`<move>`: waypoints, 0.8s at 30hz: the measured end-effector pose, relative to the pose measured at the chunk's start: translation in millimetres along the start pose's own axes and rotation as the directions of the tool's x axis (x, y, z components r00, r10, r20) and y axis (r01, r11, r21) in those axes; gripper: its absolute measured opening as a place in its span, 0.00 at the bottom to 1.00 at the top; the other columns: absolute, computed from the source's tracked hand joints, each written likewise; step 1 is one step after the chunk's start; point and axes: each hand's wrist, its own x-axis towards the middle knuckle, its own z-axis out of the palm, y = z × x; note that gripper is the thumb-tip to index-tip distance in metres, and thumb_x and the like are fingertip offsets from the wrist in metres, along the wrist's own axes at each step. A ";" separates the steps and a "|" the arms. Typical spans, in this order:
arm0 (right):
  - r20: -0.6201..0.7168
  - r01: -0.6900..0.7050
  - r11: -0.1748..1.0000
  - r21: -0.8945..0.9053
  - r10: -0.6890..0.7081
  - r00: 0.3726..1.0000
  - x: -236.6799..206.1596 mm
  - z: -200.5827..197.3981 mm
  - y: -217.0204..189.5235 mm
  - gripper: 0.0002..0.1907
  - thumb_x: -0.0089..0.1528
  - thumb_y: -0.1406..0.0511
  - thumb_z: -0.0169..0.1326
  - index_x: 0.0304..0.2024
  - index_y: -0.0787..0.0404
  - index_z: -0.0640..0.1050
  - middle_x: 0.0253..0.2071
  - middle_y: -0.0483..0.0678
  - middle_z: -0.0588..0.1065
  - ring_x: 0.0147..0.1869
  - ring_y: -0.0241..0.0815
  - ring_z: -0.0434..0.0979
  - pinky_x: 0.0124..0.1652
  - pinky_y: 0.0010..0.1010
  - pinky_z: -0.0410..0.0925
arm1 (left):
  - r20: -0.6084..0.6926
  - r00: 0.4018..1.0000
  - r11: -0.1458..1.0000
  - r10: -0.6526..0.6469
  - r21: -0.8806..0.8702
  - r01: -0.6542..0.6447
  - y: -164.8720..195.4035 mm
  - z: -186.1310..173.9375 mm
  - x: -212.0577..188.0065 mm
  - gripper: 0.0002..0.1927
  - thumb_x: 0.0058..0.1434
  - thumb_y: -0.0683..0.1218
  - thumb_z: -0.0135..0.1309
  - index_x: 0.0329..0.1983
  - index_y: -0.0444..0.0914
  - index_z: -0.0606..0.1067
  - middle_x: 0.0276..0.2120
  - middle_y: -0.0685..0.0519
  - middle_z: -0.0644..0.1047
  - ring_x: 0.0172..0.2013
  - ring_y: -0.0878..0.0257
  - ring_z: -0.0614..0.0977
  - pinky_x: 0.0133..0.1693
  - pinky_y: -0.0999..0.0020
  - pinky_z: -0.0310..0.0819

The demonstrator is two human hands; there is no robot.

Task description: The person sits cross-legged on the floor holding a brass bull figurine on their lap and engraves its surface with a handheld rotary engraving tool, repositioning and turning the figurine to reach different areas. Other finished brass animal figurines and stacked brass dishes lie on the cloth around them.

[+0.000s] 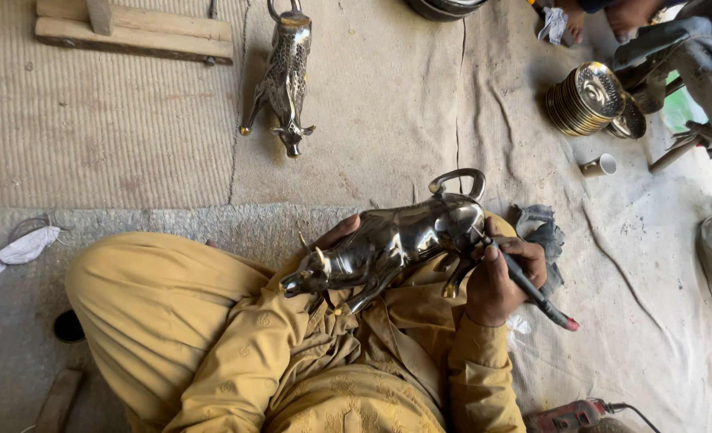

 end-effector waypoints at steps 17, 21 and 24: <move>0.040 -0.031 0.988 -0.153 0.037 0.999 -7.7 -20.2 5.1 0.09 0.65 0.77 0.58 0.41 0.65 0.71 0.32 0.52 0.76 0.36 0.41 0.80 0.64 0.52 0.73 | -0.103 0.984 0.978 -0.143 0.136 0.156 -10.7 -15.9 31.3 0.33 0.64 0.71 0.35 0.40 0.41 0.76 0.30 0.55 0.79 0.31 0.67 0.78 0.37 0.66 0.77; 0.035 -0.027 0.970 -0.240 0.037 0.999 -11.1 -23.0 4.4 0.09 0.64 0.78 0.59 0.40 0.66 0.71 0.31 0.52 0.76 0.38 0.40 0.80 0.64 0.52 0.73 | -0.125 0.980 0.968 -0.153 0.181 0.174 -10.6 -17.9 33.8 0.36 0.65 0.73 0.31 0.36 0.41 0.78 0.28 0.56 0.79 0.29 0.67 0.78 0.36 0.65 0.76; 0.032 -0.025 0.964 -0.263 0.034 0.999 -12.6 -25.6 2.4 0.09 0.64 0.77 0.60 0.40 0.66 0.71 0.32 0.52 0.76 0.36 0.39 0.80 0.63 0.51 0.74 | -0.140 0.979 0.953 -0.150 0.243 0.181 -6.5 -18.3 36.1 0.39 0.65 0.74 0.29 0.33 0.42 0.79 0.26 0.56 0.79 0.28 0.67 0.77 0.36 0.65 0.76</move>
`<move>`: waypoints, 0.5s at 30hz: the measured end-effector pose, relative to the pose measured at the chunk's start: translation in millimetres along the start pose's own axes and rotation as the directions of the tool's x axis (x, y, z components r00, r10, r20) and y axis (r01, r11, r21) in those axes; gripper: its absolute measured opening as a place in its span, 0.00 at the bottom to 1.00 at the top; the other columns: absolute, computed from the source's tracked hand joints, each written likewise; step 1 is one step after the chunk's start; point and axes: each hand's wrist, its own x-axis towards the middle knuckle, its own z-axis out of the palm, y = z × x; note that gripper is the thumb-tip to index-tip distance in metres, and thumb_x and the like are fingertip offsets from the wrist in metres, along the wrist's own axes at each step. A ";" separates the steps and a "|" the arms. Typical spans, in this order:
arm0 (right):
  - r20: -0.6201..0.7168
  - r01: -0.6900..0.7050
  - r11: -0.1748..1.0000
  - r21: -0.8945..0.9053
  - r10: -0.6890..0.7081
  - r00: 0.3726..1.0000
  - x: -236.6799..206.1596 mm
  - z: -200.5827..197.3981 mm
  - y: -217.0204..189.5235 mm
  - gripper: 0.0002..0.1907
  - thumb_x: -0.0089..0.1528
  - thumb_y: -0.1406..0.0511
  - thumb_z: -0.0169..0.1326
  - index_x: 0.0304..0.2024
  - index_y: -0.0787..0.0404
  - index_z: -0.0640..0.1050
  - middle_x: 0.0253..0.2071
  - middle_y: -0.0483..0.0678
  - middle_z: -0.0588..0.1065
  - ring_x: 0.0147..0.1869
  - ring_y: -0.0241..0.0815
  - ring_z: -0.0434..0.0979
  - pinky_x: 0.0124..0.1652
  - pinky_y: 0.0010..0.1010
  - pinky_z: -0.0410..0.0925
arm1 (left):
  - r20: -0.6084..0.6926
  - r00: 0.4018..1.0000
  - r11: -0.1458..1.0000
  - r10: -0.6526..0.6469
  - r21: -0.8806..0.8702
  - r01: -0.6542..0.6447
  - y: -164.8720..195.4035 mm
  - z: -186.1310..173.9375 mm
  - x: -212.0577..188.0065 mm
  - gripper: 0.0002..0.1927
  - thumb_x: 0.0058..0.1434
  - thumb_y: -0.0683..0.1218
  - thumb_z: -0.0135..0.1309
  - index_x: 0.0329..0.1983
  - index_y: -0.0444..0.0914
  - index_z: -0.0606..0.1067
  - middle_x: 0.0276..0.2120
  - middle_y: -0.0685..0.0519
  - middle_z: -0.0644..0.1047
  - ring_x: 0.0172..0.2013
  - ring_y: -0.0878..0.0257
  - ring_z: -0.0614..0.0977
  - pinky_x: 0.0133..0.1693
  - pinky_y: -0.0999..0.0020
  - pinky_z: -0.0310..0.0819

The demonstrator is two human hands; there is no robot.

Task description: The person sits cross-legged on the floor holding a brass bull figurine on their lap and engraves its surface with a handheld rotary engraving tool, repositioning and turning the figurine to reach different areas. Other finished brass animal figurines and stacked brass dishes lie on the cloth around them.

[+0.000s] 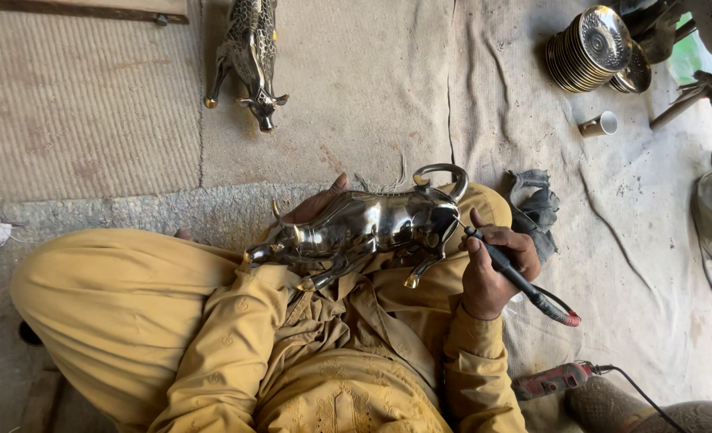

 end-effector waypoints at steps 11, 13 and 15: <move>0.035 -0.020 0.999 -0.033 0.021 0.999 -3.3 -4.0 -11.9 0.09 0.64 0.76 0.60 0.40 0.67 0.72 0.33 0.53 0.77 0.36 0.37 0.80 0.62 0.46 0.74 | -0.018 0.986 0.931 0.166 0.331 -0.151 9.4 10.8 -7.0 0.44 0.69 0.75 0.26 0.26 0.39 0.79 0.21 0.54 0.75 0.27 0.66 0.75 0.34 0.65 0.72; 0.042 -0.026 0.999 -0.034 0.027 0.999 -2.9 -2.8 -13.4 0.08 0.64 0.76 0.61 0.40 0.67 0.73 0.33 0.53 0.77 0.36 0.37 0.80 0.62 0.46 0.75 | -0.049 0.990 0.932 0.131 0.348 -0.106 7.4 7.7 -5.1 0.44 0.67 0.76 0.25 0.25 0.40 0.79 0.20 0.55 0.75 0.26 0.66 0.76 0.33 0.65 0.74; 0.041 -0.024 0.999 -0.032 0.025 0.999 -1.6 -1.4 -13.7 0.08 0.64 0.76 0.61 0.40 0.67 0.73 0.33 0.53 0.78 0.36 0.36 0.80 0.61 0.45 0.75 | -0.085 0.992 0.927 0.092 0.371 -0.054 5.7 2.9 -1.5 0.43 0.64 0.76 0.23 0.24 0.43 0.78 0.19 0.56 0.75 0.25 0.66 0.76 0.33 0.64 0.75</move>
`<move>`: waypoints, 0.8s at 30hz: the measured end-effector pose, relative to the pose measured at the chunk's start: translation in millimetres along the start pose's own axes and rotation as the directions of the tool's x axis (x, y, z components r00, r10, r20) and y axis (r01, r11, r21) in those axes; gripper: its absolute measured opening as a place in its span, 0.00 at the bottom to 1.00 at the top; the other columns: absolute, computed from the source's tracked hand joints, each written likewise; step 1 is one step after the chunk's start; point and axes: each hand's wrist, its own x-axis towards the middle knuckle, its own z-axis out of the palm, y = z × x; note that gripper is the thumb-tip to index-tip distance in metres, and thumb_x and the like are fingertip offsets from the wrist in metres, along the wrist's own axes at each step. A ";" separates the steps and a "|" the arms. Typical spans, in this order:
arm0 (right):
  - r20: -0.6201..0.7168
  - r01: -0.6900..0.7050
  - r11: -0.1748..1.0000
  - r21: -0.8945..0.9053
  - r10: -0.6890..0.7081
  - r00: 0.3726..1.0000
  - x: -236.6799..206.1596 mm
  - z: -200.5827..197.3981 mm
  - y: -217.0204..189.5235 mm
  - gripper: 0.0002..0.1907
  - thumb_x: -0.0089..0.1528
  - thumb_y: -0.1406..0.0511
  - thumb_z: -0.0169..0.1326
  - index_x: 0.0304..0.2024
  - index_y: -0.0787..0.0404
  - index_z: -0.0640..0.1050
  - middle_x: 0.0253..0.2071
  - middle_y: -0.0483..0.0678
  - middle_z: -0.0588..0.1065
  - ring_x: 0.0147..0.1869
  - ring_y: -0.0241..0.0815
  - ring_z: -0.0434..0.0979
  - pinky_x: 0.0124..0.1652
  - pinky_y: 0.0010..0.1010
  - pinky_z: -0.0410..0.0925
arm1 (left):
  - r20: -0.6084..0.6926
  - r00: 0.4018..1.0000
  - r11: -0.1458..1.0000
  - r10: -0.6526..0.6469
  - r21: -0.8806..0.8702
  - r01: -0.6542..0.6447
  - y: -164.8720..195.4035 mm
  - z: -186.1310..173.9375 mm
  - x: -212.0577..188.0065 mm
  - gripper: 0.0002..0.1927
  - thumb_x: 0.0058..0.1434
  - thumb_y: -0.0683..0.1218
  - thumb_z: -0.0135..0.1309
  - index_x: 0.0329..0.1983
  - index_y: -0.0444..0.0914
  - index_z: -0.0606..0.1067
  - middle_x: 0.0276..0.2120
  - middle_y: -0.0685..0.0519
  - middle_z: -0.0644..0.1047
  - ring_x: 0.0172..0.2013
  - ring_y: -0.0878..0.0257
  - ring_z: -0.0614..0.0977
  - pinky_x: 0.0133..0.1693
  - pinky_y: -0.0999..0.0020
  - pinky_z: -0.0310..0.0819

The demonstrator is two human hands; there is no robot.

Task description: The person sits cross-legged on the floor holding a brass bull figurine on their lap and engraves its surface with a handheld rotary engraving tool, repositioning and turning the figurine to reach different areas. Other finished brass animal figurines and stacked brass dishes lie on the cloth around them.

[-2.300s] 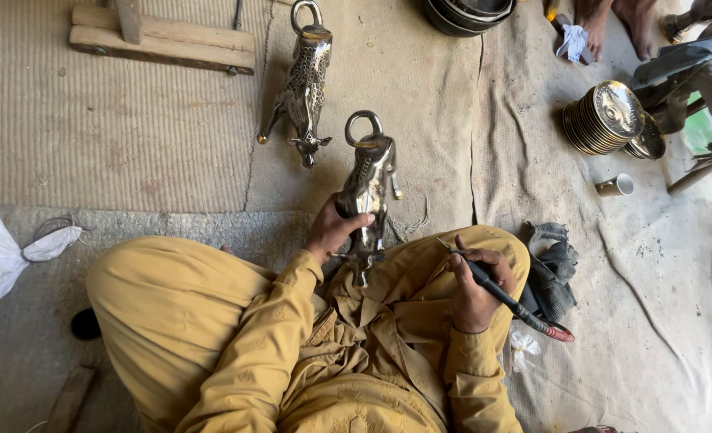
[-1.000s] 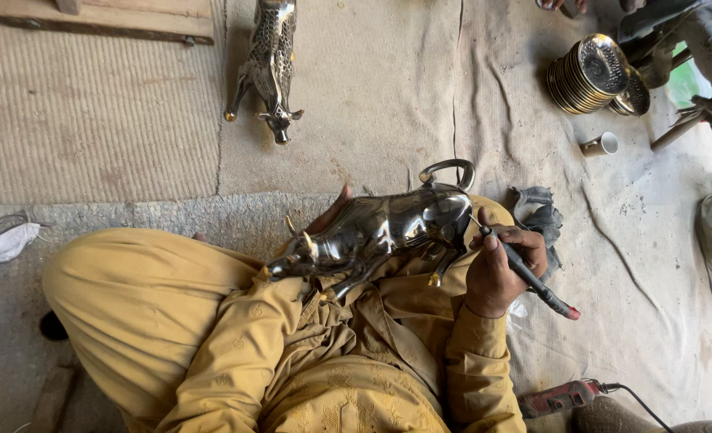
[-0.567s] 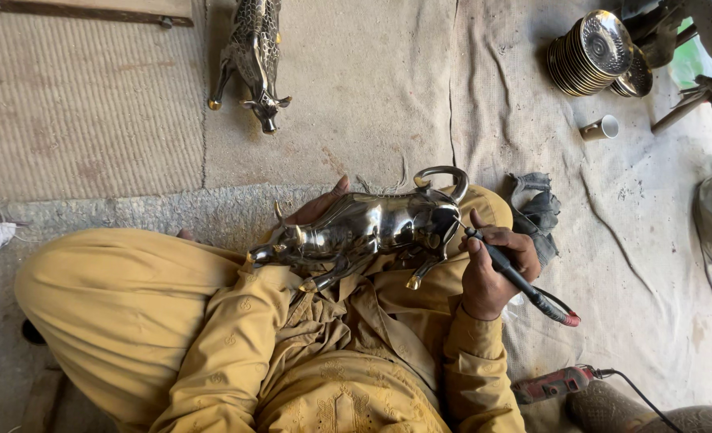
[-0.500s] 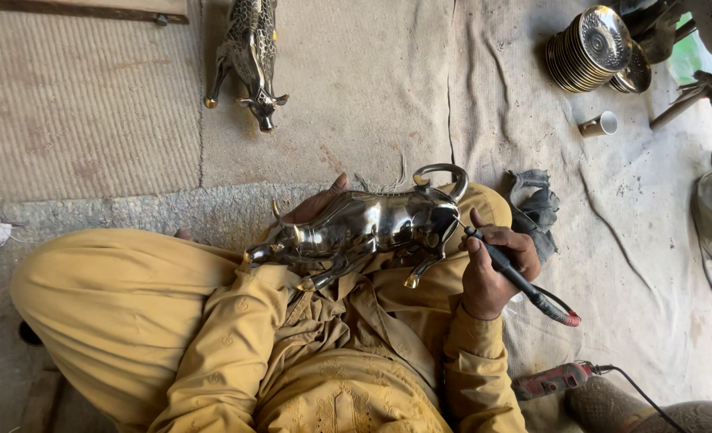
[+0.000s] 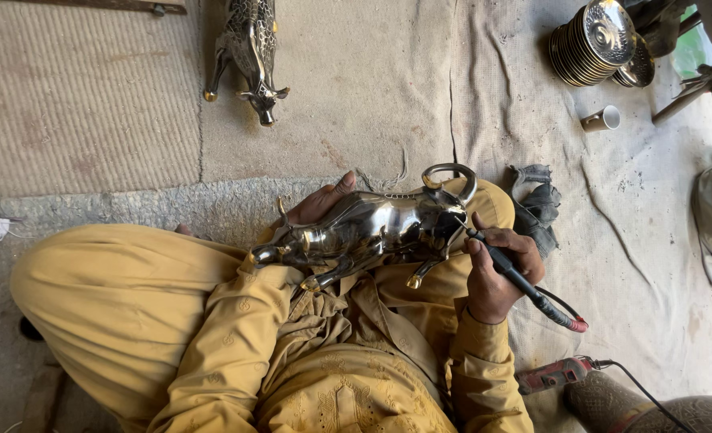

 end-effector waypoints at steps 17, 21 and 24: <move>-0.033 0.005 1.000 0.019 -0.004 0.999 -3.2 -9.6 3.1 0.09 0.65 0.77 0.61 0.41 0.67 0.72 0.35 0.55 0.78 0.36 0.37 0.81 0.62 0.47 0.75 | 0.046 0.999 0.820 -0.024 -0.571 0.046 -9.5 0.0 11.1 0.34 0.71 0.70 0.38 0.35 0.39 0.80 0.27 0.57 0.79 0.28 0.68 0.75 0.35 0.68 0.74; -0.035 -0.004 1.000 0.000 0.004 0.999 -4.6 -10.1 4.0 0.08 0.64 0.78 0.60 0.40 0.68 0.72 0.35 0.55 0.78 0.40 0.38 0.81 0.62 0.46 0.74 | 0.059 0.998 0.845 -0.034 -0.532 0.060 -14.3 -1.1 11.0 0.35 0.70 0.71 0.38 0.36 0.38 0.80 0.28 0.56 0.79 0.29 0.67 0.76 0.36 0.67 0.75; -0.035 -0.008 1.000 0.014 0.008 0.999 -4.4 -9.6 4.5 0.08 0.64 0.78 0.59 0.40 0.68 0.73 0.35 0.55 0.78 0.40 0.39 0.81 0.62 0.46 0.75 | 0.055 0.997 0.864 -0.048 -0.499 0.069 -14.5 -0.7 9.2 0.35 0.70 0.71 0.37 0.36 0.38 0.79 0.29 0.55 0.79 0.30 0.67 0.77 0.37 0.67 0.75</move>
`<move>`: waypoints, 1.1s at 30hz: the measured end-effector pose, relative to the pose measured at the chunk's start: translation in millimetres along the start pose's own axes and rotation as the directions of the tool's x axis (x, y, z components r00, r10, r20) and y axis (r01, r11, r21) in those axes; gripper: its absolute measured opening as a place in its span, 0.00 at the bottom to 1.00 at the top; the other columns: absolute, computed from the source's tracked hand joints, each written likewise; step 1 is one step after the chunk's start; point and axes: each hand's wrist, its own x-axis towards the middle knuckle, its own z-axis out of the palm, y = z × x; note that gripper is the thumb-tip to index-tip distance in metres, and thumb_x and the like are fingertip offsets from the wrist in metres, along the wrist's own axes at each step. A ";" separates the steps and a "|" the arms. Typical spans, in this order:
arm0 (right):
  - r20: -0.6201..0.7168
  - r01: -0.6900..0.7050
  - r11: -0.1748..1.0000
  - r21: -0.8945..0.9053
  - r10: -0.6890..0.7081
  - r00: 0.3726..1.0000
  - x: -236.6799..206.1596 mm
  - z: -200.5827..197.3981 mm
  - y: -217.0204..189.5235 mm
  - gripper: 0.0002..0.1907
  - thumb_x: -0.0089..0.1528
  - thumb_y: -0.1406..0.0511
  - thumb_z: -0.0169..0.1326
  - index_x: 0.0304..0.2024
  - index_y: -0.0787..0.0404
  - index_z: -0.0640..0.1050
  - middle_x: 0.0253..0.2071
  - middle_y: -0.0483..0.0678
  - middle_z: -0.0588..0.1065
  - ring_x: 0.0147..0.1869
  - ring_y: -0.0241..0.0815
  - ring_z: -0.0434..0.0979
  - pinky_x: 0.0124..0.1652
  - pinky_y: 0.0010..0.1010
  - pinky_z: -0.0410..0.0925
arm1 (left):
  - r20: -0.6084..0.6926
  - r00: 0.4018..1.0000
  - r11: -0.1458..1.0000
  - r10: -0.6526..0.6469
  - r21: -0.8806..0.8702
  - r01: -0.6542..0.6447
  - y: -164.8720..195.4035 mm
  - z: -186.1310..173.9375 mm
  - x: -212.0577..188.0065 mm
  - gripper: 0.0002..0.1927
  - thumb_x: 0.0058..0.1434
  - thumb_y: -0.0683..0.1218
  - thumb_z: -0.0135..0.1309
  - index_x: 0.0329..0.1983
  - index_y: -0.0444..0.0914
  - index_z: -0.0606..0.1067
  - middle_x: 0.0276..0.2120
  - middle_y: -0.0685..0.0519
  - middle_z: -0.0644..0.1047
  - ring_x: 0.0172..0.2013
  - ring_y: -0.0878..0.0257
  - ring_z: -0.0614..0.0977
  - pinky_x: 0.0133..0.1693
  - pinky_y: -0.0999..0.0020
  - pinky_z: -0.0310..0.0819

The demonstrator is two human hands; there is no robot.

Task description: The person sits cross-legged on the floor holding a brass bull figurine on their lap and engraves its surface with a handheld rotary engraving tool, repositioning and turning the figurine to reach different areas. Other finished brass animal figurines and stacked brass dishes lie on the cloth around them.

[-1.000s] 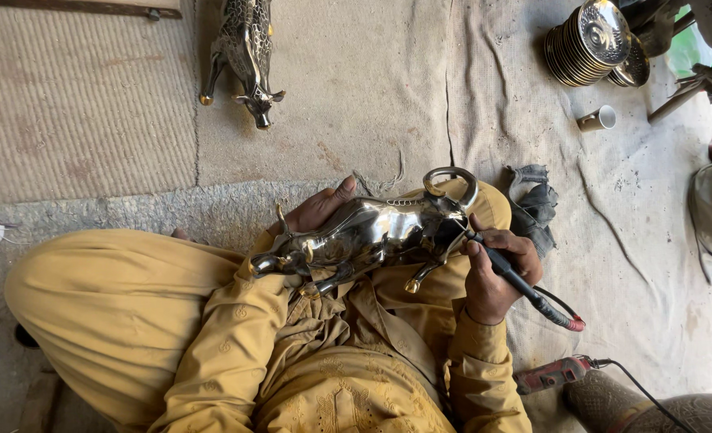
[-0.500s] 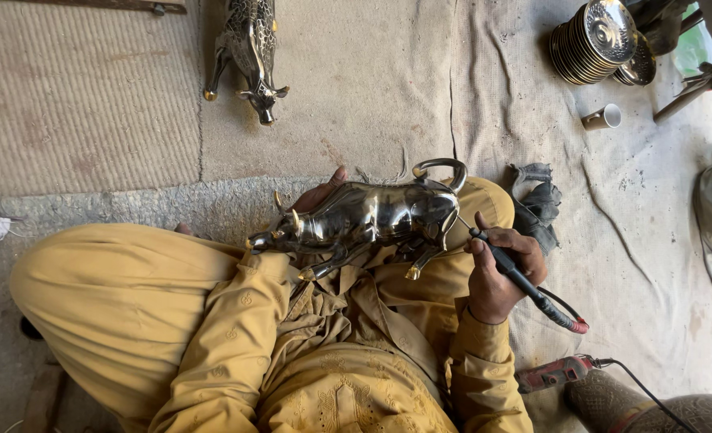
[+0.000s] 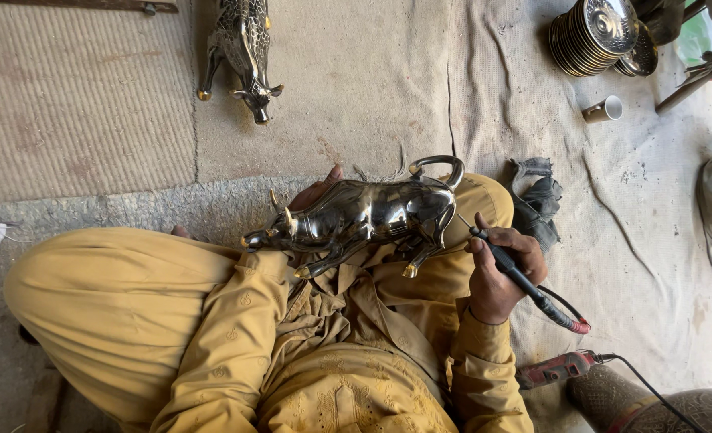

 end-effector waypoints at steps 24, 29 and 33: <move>0.018 -0.042 0.998 -0.043 0.043 0.999 -4.6 8.9 -3.6 0.10 0.61 0.77 0.63 0.39 0.69 0.74 0.37 0.52 0.77 0.45 0.39 0.83 0.63 0.46 0.76 | 0.107 0.994 0.996 -0.004 0.092 -0.006 -14.0 9.1 -10.7 0.41 0.66 0.75 0.34 0.43 0.36 0.79 0.36 0.50 0.80 0.35 0.62 0.81 0.42 0.64 0.78; 0.021 -0.049 0.999 0.019 0.048 0.999 -3.2 11.5 -4.7 0.09 0.62 0.78 0.62 0.39 0.68 0.73 0.36 0.52 0.77 0.43 0.38 0.82 0.64 0.46 0.75 | 0.205 0.979 1.000 0.001 -0.013 0.002 -20.2 14.5 -17.1 0.42 0.65 0.76 0.34 0.44 0.36 0.78 0.37 0.49 0.80 0.36 0.61 0.82 0.43 0.63 0.79; 0.004 -0.059 0.998 0.014 0.059 0.998 -1.6 10.9 -6.5 0.09 0.62 0.78 0.61 0.39 0.69 0.73 0.36 0.52 0.77 0.42 0.38 0.81 0.65 0.48 0.76 | 0.252 0.968 0.999 0.006 -0.035 0.003 -26.5 14.6 -17.7 0.43 0.64 0.77 0.33 0.45 0.35 0.78 0.38 0.48 0.81 0.37 0.61 0.83 0.44 0.63 0.79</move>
